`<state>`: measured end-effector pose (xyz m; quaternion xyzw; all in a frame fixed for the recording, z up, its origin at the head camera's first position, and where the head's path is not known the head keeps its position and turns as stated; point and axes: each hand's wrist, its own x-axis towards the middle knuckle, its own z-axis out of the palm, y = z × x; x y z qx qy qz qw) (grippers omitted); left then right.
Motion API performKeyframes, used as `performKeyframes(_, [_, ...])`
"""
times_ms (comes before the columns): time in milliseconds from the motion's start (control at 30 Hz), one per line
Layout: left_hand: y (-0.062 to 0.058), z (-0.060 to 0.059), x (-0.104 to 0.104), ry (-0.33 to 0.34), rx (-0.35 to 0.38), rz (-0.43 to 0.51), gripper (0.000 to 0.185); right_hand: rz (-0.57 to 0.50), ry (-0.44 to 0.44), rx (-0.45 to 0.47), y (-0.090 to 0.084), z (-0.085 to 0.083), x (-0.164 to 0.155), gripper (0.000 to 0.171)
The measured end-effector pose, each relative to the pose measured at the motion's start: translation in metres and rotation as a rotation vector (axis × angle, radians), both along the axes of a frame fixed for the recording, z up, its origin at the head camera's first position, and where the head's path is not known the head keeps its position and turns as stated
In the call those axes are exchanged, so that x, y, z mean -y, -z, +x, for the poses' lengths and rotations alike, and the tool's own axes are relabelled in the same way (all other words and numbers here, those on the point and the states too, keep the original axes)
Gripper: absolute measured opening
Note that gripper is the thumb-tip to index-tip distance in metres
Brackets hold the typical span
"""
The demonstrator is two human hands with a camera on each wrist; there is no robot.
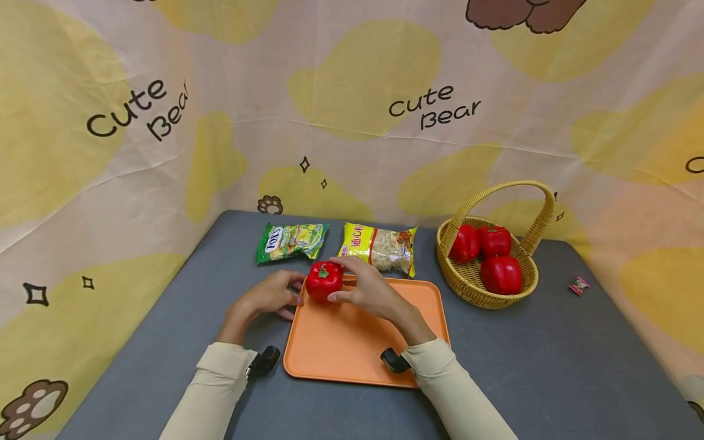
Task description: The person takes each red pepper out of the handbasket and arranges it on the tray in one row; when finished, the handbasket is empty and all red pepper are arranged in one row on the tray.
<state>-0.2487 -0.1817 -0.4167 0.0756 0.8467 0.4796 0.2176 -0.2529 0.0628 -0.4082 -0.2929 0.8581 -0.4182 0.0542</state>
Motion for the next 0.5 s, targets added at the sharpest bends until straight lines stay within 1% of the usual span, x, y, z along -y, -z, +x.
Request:
performKeyframes(133, [-0.0005, 0.0004, -0.0002, 0.002, -0.001, -0.014, 0.051, -0.02, -0.003, 0.015, 0.0015, -0.0003, 0.0031, 0.074])
performKeyframes(233, [-0.0006, 0.0005, -0.0003, 0.001, -0.003, -0.02, 0.051, -0.028, -0.009, 0.004, 0.0026, -0.0007, 0.0044, 0.074])
performKeyframes(500, [-0.0008, 0.0008, -0.0009, -0.004, -0.002, -0.013, 0.05, -0.046, -0.01, 0.026, 0.0032, -0.0006, 0.0053, 0.078])
